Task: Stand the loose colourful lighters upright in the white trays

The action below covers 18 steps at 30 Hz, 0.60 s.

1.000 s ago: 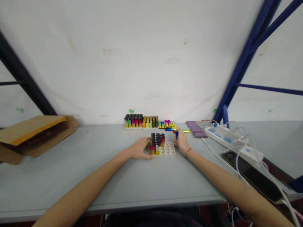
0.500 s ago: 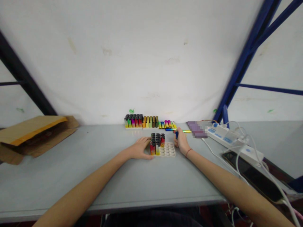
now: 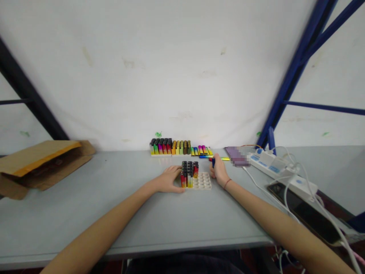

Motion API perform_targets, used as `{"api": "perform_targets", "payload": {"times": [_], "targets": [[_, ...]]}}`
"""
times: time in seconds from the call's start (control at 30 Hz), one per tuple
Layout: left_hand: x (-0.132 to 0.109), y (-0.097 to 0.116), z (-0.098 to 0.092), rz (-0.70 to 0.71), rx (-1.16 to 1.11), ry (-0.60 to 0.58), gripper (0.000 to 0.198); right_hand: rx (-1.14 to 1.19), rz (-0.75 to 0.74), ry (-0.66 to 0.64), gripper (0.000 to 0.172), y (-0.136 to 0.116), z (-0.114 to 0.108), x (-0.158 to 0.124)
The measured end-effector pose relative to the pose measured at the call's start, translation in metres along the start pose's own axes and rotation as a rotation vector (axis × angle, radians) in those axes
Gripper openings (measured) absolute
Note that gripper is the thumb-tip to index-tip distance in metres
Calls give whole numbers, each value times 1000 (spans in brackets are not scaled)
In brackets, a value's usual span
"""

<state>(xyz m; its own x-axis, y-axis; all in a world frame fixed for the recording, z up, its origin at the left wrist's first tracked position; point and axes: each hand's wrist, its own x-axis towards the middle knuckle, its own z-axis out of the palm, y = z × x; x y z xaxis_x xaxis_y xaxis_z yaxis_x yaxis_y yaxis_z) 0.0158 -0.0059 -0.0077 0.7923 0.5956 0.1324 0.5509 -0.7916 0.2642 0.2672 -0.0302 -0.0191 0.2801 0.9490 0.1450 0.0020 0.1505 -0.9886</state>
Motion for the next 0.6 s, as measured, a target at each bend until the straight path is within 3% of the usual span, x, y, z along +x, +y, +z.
{"api": "perform_targets", "payload": {"times": [0.1, 0.17, 0.3, 0.43, 0.6], "targets": [[0, 0, 0, 2, 1, 1, 86, 10, 38, 16, 50, -7, 2, -5], [0, 1, 0, 0, 5, -3, 87, -84, -24, -8, 42, -13, -1, -8], [1, 2, 0, 3, 2, 2, 88, -275, -250, -33, 28, -30, -9, -15], [1, 1, 1, 14, -5, 13, 87, -388, -495, -67, 25, -49, -14, -23], [2, 0, 2, 14, -4, 9, 89, -370, -488, -247, 22, -52, -12, -31]]}}
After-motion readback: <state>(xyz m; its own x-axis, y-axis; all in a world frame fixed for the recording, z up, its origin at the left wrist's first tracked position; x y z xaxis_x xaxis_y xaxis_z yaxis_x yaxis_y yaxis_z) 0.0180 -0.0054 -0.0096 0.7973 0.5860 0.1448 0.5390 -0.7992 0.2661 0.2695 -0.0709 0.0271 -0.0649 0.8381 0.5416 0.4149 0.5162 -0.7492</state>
